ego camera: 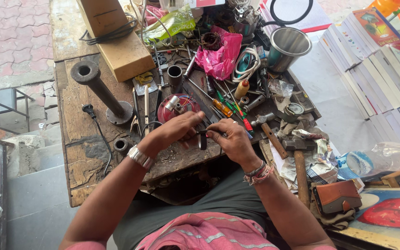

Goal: The person manipulates a small electronic component on a cluttered workbench, using pliers and a small knife to adjust and trim wires. They repeatedly reposition the component and tools while working on the same item.

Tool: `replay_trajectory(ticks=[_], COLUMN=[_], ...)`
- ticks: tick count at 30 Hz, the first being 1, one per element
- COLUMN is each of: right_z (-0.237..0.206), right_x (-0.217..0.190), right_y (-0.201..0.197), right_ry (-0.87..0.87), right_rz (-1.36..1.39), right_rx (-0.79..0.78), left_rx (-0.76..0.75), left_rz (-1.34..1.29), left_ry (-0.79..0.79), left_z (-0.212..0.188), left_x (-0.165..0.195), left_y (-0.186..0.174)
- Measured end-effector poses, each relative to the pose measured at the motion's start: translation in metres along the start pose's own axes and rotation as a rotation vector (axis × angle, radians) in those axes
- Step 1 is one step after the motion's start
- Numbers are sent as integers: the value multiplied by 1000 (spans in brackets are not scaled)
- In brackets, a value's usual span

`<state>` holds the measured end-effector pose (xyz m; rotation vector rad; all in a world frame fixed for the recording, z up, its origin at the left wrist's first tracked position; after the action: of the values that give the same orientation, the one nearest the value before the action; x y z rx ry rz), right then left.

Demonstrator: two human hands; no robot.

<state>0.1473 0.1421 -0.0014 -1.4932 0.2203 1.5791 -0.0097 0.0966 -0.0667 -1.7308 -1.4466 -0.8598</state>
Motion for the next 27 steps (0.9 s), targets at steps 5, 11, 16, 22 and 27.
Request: replay_trajectory(ticks=[5, 11, 16, 22, 27], right_z=[-2, -1, 0, 0, 3], right_x=[-9, -1, 1, 33, 53], right_y=[-4, -3, 0, -4, -7], right_ry=[-39, 86, 54, 246, 224], right_rz=[50, 36, -60, -38, 234], right_rx=[34, 12, 10, 60, 174], left_rx=[-169, -145, -193, 256, 531], left_rz=[-267, -428, -373, 111, 782], left_ry=[100, 212, 322, 774, 1162], left_z=[7, 15, 11, -37, -93], left_x=[3, 0, 7, 52, 70], left_y=[8, 1, 2, -4, 42])
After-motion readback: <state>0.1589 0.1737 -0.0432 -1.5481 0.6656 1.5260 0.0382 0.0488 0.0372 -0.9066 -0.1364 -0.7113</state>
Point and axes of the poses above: each hand's wrist, its own z-axis towards the middle knuckle, its own y-axis out of the palm, x = y × z, the point moved 8 cm from there along z, towards the middle knuckle, and after that the axes turned 6 degrees about z, right-handed, at the moved point
